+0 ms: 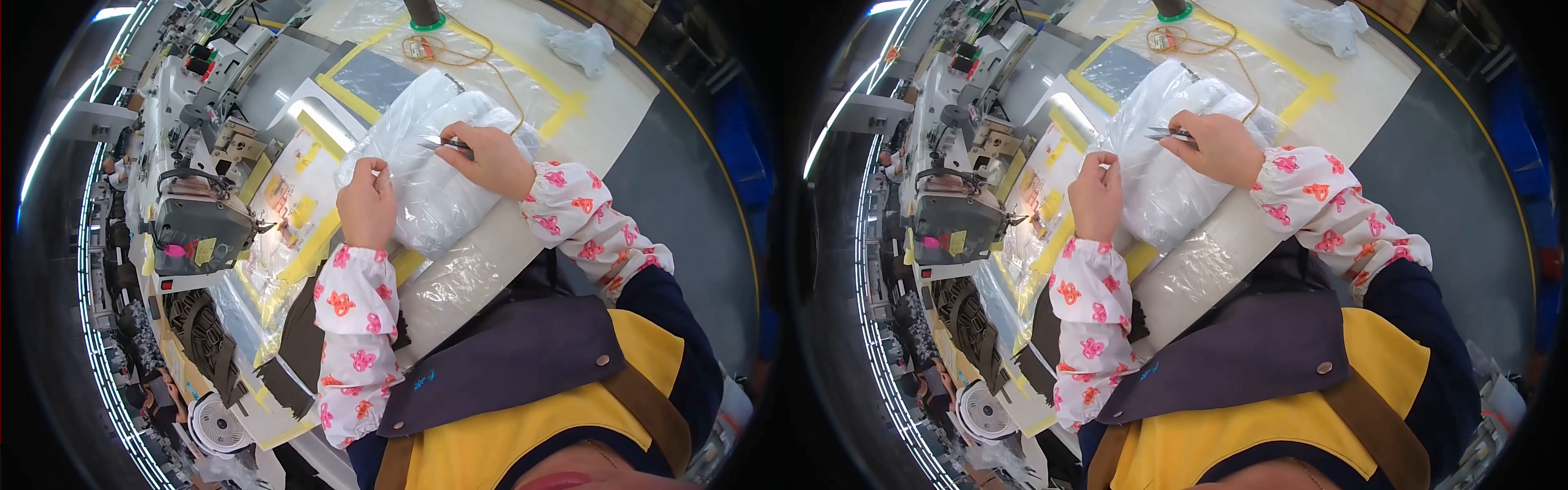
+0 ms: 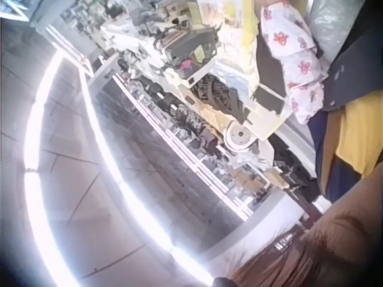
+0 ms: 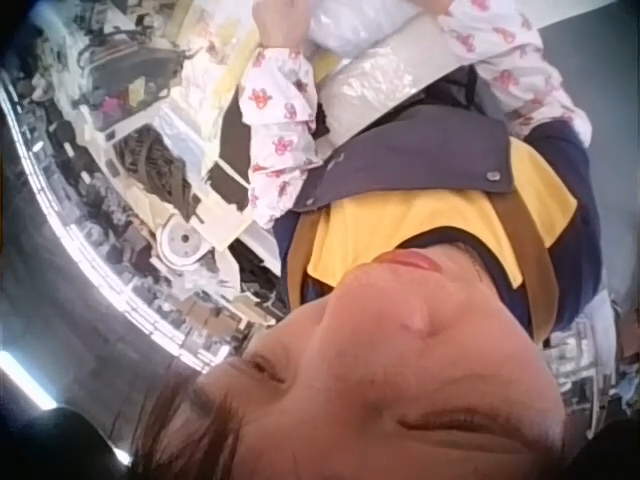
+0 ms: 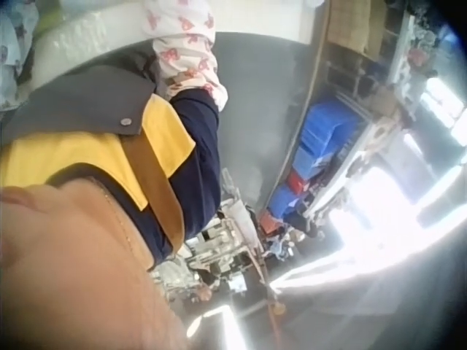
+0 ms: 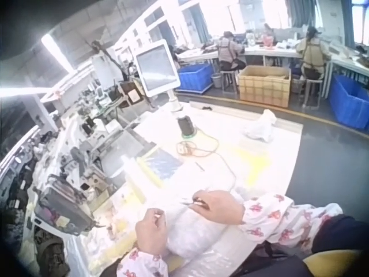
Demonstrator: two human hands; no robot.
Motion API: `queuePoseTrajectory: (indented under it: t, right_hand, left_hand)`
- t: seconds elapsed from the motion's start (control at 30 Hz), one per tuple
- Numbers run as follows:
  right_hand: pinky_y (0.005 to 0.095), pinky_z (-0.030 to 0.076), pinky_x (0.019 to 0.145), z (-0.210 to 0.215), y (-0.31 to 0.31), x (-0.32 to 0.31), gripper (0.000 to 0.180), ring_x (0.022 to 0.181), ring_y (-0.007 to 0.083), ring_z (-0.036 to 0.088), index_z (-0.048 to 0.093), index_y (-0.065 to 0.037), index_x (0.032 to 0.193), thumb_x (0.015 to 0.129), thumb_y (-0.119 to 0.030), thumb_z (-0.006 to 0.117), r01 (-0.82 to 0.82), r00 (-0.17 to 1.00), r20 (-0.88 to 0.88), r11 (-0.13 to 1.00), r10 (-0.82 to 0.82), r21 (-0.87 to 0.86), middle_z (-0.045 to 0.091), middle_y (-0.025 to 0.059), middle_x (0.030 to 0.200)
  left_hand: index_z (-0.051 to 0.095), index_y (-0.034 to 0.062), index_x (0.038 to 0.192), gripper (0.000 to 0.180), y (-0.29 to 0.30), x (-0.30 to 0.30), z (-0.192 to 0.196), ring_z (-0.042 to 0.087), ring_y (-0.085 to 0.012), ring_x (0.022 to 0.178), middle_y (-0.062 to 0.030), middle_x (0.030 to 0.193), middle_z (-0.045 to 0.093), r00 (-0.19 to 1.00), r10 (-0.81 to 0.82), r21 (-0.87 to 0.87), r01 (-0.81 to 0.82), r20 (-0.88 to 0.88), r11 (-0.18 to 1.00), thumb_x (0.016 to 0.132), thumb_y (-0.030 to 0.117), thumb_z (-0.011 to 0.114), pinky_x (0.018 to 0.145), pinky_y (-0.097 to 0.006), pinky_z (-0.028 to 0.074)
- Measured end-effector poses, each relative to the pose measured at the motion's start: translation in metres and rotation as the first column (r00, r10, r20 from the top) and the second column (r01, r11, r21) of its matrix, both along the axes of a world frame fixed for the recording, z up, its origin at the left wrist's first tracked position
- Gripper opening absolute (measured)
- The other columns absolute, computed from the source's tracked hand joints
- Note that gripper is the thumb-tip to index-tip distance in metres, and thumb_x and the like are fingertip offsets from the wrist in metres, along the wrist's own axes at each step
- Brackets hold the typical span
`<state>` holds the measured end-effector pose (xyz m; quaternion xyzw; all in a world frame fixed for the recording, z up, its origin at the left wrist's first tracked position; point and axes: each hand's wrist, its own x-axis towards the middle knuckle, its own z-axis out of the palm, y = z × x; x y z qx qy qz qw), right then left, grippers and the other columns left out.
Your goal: Threading metal buckles onto nylon webbing straps in a garment factory.
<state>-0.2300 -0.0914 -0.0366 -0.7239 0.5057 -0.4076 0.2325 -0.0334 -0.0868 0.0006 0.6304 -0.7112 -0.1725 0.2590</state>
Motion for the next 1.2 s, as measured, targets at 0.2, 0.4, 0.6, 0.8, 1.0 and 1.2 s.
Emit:
queuePoseTrajectory:
  t: [0.2,0.4,0.6,0.8,1.0,1.2]
  right_hand:
    - [0.0359,0.045,0.054,0.005,0.001,0.004,0.025,0.062,0.0291,0.06,0.055,-0.005,0.088,0.081,-0.028,0.059,-0.013,0.998,0.058,0.998,0.017,-0.068,0.062,0.0126,0.068]
    - [0.0298,0.044,0.053,0.015,0.013,0.004,0.026,0.062,0.0238,0.06,0.056,-0.005,0.096,0.077,-0.019,0.064,-0.086,0.996,0.025,0.996,0.086,0.018,0.059,0.0105,0.07]
    - [0.0312,0.041,0.043,0.033,0.041,0.037,0.022,0.052,0.0206,0.056,0.053,-0.005,0.092,0.075,-0.015,0.062,-0.199,0.939,-0.323,0.95,0.115,-0.242,0.053,0.006,0.067]
    - [0.031,0.042,0.038,0.041,0.04,0.051,0.018,0.049,0.021,0.056,0.049,-0.004,0.084,0.07,-0.009,0.058,-0.151,0.876,-0.482,0.934,-0.024,-0.323,0.05,0.0062,0.064]
    - [0.0297,0.043,0.038,0.05,0.034,0.058,0.018,0.051,0.0214,0.057,0.048,-0.003,0.083,0.068,-0.007,0.057,-0.182,0.85,-0.527,0.935,-0.006,-0.304,0.051,0.0076,0.066]
    - [0.0311,0.045,0.041,0.051,0.034,0.063,0.016,0.054,0.0229,0.059,0.049,-0.003,0.083,0.071,-0.008,0.059,-0.166,0.835,-0.551,0.951,-0.004,-0.259,0.053,0.0091,0.066]
  left_hand:
    - [0.055,0.0007,0.087,0.015,0.013,0.01,-0.002,0.051,-0.0071,0.056,-0.003,0.067,0.058,0.809,0.069,0.118,0.001,-0.584,0.993,0.072,-0.001,0.058,0.05,-0.021,0.037]
    - [0.049,0.0001,0.097,0.03,0.027,0.024,-0.007,0.052,-0.0103,0.071,-0.0049,0.082,0.056,0.872,-0.04,0.054,0.075,-0.488,0.996,0.069,0.0,0.059,0.065,-0.023,0.041]
    - [0.048,0.0008,0.098,0.034,0.032,0.019,-0.011,0.053,-0.0172,0.077,-0.0081,0.086,0.054,0.906,-0.053,-0.052,0.035,-0.42,0.998,0.067,0.004,0.062,0.072,-0.029,0.043]
    - [0.047,0.0015,0.095,0.033,0.036,0.014,-0.011,0.052,-0.0163,0.074,-0.0076,0.083,0.054,0.909,-0.065,-0.13,0.012,-0.412,0.991,0.067,0.006,0.064,0.068,-0.028,0.043]
    - [0.046,0.0028,0.092,0.032,0.036,0.009,-0.014,0.048,-0.0132,0.065,-0.0048,0.076,0.052,0.88,-0.092,-0.186,0.004,-0.466,0.982,0.067,0.005,0.066,0.062,-0.025,0.042]
    - [0.045,0.003,0.092,0.031,0.04,0.009,-0.008,0.043,-0.0088,0.06,-0.0019,0.071,0.048,0.881,-0.041,-0.14,-0.029,-0.47,0.99,0.068,0.003,0.065,0.055,-0.022,0.038]
